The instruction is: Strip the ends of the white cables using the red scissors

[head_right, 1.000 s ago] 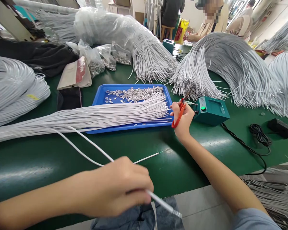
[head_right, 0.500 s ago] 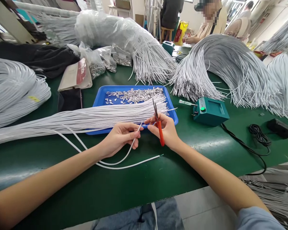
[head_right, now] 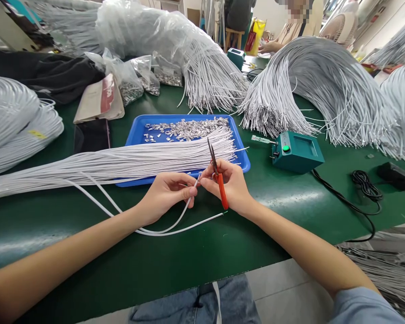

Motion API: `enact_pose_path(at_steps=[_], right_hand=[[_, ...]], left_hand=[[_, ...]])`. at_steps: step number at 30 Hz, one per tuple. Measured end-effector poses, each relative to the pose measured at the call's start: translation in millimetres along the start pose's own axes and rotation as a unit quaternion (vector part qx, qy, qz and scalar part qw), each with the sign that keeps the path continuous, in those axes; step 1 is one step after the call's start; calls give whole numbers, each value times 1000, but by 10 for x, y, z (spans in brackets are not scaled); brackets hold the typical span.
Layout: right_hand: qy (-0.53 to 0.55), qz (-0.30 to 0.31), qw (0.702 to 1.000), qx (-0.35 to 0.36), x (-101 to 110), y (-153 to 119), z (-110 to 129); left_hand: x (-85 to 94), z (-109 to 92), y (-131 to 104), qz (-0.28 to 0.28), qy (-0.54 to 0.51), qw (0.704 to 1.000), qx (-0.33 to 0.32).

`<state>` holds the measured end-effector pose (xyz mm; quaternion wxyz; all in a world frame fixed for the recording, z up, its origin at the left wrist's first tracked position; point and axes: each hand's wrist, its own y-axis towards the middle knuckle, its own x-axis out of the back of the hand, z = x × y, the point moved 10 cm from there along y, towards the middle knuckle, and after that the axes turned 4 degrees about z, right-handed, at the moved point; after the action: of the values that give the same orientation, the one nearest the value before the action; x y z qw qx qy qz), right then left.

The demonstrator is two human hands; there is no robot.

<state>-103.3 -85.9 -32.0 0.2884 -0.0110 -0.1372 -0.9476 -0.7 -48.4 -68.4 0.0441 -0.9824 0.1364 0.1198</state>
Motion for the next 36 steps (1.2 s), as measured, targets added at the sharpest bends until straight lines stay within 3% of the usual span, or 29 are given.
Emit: enact_pose_path(at_steps=[14,21,27,36], right_hand=[[-6,-1,1000,13,-40,-42,50],[-32,0,999,28,-62,-25,123],[-19,6,999,29,-78,-36,93],[-75,-16,997,20,46,10,131]], left_hand=[[-74,86,2,50,-39,998,29],[-43,85,16,31,-40,999,12],[-75,128,3,52,-55,997,23],[20,-53,13,12,-33,998,-55]])
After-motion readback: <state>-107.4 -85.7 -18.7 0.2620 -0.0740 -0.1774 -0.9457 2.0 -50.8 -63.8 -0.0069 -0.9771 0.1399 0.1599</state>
